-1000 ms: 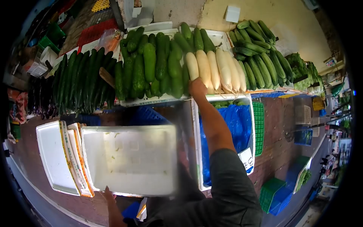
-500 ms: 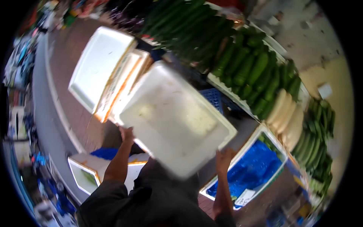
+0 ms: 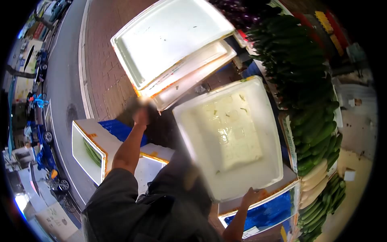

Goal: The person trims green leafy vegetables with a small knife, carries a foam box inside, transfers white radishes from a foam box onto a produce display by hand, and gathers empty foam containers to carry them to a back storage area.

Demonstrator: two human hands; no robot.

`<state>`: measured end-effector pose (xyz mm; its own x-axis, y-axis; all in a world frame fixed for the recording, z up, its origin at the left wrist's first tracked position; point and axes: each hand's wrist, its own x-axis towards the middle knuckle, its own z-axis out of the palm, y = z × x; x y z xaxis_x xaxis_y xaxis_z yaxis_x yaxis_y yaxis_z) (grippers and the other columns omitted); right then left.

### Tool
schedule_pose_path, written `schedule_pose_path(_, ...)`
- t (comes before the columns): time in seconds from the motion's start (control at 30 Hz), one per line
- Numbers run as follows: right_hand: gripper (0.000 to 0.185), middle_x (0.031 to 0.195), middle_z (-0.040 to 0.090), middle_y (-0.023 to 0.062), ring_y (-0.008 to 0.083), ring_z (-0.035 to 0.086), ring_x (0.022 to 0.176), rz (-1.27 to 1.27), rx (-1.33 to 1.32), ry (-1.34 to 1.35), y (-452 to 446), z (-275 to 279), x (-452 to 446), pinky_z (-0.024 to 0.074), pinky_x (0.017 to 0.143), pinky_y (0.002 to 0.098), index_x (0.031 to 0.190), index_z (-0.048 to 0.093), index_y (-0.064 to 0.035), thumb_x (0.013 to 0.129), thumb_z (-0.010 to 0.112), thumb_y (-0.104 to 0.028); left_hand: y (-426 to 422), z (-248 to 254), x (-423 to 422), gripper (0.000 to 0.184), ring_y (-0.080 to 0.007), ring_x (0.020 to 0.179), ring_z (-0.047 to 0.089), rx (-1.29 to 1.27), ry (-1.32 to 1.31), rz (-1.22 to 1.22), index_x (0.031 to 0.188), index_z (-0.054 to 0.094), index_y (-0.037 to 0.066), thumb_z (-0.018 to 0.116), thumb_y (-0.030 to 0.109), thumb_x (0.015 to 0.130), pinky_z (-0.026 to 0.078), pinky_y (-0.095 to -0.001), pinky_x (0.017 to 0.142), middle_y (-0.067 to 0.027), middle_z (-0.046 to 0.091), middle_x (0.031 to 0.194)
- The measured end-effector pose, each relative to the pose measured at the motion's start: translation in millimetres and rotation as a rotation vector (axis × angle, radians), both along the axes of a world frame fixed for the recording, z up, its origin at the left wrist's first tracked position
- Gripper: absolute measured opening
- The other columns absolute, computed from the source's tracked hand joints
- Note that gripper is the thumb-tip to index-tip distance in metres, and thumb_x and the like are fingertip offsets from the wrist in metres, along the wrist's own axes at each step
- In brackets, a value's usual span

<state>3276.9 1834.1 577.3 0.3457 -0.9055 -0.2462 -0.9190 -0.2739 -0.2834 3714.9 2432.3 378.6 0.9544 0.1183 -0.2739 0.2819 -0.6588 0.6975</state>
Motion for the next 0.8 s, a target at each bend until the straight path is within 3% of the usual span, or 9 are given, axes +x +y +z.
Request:
schedule_pose_path(0.03,0.052,0.117,0.058,0.0275,0.041,0.06,0.104,0.029,-0.067,0.013,-7.8,-20.7,-16.9,0.0488,0.093,0.0476,0.128,0.046,0.0066,0.085,0.066,-0.015,21.8,-34.5,-3.7,0.032,-0.0124,0.099,0.06,-0.821,-0.061,0.317,0.123,0.064,0.013,0.062,0.034,0.099,0.051,-0.0315,0.083,0.0001,0.064,0.109)
schedule_pose_path(0.07,0.06,0.126,0.054,0.029,0.0419,0.058,0.111,0.117,-0.245,0.1,-5.4,-20.8,-16.5,0.047,0.098,0.0476,0.135,0.042,0.0074,0.087,0.067,-0.019,44.5,-52.5,-3.2,0.031,-0.0122,0.095,0.059,-1.156,0.104,0.197,0.124,0.063,0.015,0.06,0.033,0.1,0.05,-0.0317,0.082,0.0006,0.063,0.106)
schedule_pose_path(0.17,0.074,0.148,0.04,0.0289,0.042,0.047,0.133,0.095,-0.228,0.159,19.9,33.5,52.2,0.04,0.111,0.0474,0.149,0.031,0.0075,0.094,0.066,-0.026,30.1,-51.7,-2.0,0.017,-0.0158,0.073,0.059,-1.258,0.397,0.341,0.111,0.063,0.021,0.062,0.031,0.097,0.05,-0.0317,0.059,0.0027,0.059,0.085)
schedule_pose_path(0.23,0.069,0.147,0.041,0.0278,0.0411,0.045,0.133,0.106,-0.167,0.038,36.9,51.8,94.0,0.0392,0.111,0.0481,0.149,0.032,0.0065,0.097,0.063,-0.026,19.9,-74.6,6.6,0.013,-0.0158,0.068,0.056,0.077,-0.217,-0.202,0.107,0.062,0.024,0.057,0.032,0.098,0.049,-0.0336,0.057,0.0007,0.058,0.082)
schedule_pose_path(0.3,0.066,0.147,0.042,0.0259,0.039,0.047,0.132,0.202,-0.172,-0.054,54.3,53.9,125.8,0.0393,0.111,0.0462,0.149,0.033,0.0057,0.097,0.063,-0.021,26.5,-155.7,0.9,0.014,-0.0174,0.071,0.057,-1.005,0.129,0.462,0.108,0.061,0.023,0.052,0.031,0.1,0.051,-0.0365,0.063,-0.0013,0.059,0.083)
schedule_pose_path(0.37,0.063,0.148,0.042,0.0256,0.0388,0.045,0.134,0.329,-0.107,-0.105,81.2,63.7,174.1,0.0383,0.112,0.0463,0.148,0.034,0.0058,0.097,0.061,-0.02,34.8,-208.0,15.8,0.019,-0.0197,0.081,0.057,-0.668,-0.012,0.279,0.113,0.059,0.017,0.047,0.027,0.101,0.05,-0.0386,0.076,-0.0033,0.059,0.088)
schedule_pose_path(0.53,0.058,0.148,0.044,0.0234,0.036,0.045,0.136,0.507,-0.005,-0.24,136.8,78.0,290.7,0.0375,0.107,0.0482,0.148,0.037,0.0022,0.098,0.059,-0.018,10.3,-127.1,60.0,0.013,-0.021,0.087,0.059,0.863,-0.498,-0.398,0.105,0.063,0.01,0.054,0.017,0.098,0.051,-0.0342,0.079,-0.006,0.06,0.089)
schedule_pose_path(0.7,0.052,0.147,0.047,0.0177,0.0329,0.047,0.134,0.841,0.05,-0.438,184.8,69.2,426.8,0.0362,0.108,0.0437,0.143,0.044,0.0026,0.097,0.059,-0.015,-2.6,-110.7,64.1,0.006,-0.0203,0.085,0.058,1.244,-0.705,-0.429,0.093,0.061,0.009,0.056,0.012,0.095,0.051,-0.0318,0.076,-0.0066,0.057,0.087)
schedule_pose_path(0.8,0.048,0.145,0.051,0.0161,0.0282,0.048,0.131,0.964,0.108,-0.446,222.6,79.5,489.8,0.0359,0.108,0.0396,0.139,0.05,0.0013,0.095,0.06,-0.014,-4.0,-132.9,50.4,0.007,-0.019,0.08,0.056,0.949,-0.638,-0.396,0.091,0.06,0.01,0.057,0.014,0.095,0.05,-0.0308,0.073,-0.0054,0.055,0.084)
